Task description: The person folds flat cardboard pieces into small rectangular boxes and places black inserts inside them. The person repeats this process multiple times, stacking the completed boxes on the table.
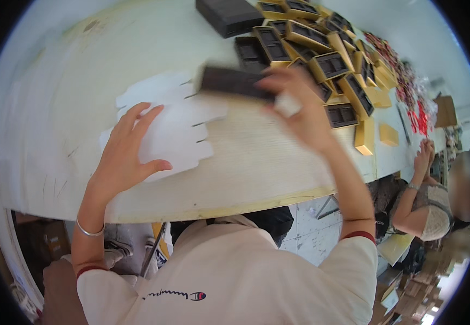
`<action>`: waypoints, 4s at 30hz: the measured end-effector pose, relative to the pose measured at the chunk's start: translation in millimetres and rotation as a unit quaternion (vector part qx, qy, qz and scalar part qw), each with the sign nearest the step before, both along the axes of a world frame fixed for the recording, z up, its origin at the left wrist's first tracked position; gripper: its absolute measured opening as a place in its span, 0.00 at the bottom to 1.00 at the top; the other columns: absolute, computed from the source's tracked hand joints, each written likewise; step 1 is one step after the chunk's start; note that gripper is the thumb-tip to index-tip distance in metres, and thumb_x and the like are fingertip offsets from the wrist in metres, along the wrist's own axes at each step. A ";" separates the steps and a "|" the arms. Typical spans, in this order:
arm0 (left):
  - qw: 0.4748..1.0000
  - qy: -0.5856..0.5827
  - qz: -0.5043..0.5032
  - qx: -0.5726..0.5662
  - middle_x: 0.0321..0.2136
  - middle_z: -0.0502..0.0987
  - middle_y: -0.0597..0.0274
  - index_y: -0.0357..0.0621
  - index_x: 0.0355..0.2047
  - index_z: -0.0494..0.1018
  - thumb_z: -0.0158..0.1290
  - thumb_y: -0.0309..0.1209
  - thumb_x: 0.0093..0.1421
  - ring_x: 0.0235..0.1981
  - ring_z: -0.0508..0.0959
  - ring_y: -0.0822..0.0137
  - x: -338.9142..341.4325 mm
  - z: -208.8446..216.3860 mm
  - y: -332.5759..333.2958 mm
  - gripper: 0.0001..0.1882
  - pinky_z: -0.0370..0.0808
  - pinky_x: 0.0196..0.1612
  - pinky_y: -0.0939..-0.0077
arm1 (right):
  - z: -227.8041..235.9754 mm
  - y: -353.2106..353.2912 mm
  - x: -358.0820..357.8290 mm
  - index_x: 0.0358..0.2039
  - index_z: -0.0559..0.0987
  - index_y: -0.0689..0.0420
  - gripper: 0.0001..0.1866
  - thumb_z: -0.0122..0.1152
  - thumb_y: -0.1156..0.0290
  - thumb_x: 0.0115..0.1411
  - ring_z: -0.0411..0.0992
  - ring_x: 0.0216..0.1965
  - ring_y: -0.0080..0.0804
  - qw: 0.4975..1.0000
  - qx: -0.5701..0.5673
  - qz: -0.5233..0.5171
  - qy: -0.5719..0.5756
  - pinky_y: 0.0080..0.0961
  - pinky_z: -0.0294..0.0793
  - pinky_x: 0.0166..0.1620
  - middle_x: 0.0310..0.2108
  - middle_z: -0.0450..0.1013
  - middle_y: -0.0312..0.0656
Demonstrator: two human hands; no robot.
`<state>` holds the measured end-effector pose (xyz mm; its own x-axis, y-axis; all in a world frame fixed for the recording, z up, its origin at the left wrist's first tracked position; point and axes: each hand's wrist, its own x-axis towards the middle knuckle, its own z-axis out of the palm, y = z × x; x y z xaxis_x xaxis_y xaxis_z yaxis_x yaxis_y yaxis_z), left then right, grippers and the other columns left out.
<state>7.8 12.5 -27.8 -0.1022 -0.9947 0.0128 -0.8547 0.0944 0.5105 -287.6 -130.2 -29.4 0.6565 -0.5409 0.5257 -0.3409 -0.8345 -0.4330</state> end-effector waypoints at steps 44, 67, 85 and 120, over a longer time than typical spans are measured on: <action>0.966 -0.133 -0.088 -0.202 0.28 0.72 0.62 0.40 0.31 0.72 0.56 0.30 0.54 0.29 0.73 0.62 4.1 -50.2 -5.8 0.07 0.72 0.33 0.69 | -41.1 24.1 97.0 0.26 0.74 0.61 0.06 0.58 0.73 0.47 0.67 0.34 0.33 0.922 -0.259 0.190 0.217 0.26 0.69 0.39 0.30 0.67 0.40; 0.849 0.518 0.104 0.008 0.46 0.68 0.60 0.38 0.60 0.54 0.46 0.38 0.66 0.44 0.69 0.73 -23.1 -9.5 0.6 0.27 0.69 0.47 0.75 | 5.3 69.1 90.3 0.41 0.76 0.58 0.16 0.63 0.66 0.53 0.70 0.44 0.42 0.981 0.075 0.180 -0.014 0.36 0.70 0.45 0.45 0.70 0.48; 0.985 -0.093 -0.095 -0.113 0.35 0.74 0.59 0.42 0.42 0.72 0.61 0.39 0.50 0.37 0.73 0.57 -24.7 4.7 11.4 0.21 0.70 0.40 0.66 | -21.6 20.7 68.2 0.29 0.79 0.60 0.04 0.61 0.73 0.53 0.69 0.31 0.40 0.952 0.187 0.160 0.183 0.33 0.68 0.35 0.26 0.70 0.42; 0.981 -0.014 0.011 -0.193 0.36 0.75 0.57 0.41 0.47 0.72 0.55 0.27 0.56 0.38 0.75 0.62 49.8 -7.1 -50.7 0.17 0.71 0.43 0.72 | -33.1 24.6 118.0 0.30 0.72 0.56 0.07 0.58 0.77 0.48 0.71 0.31 0.33 0.946 -0.194 0.179 0.191 0.28 0.69 0.32 0.25 0.69 0.37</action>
<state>57.6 -38.2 -34.9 -0.0870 -0.9183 0.3861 -0.8714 0.2580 0.4173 -169.6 -105.6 -62.5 0.9428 -0.0632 0.3272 -0.0759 -0.9968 0.0262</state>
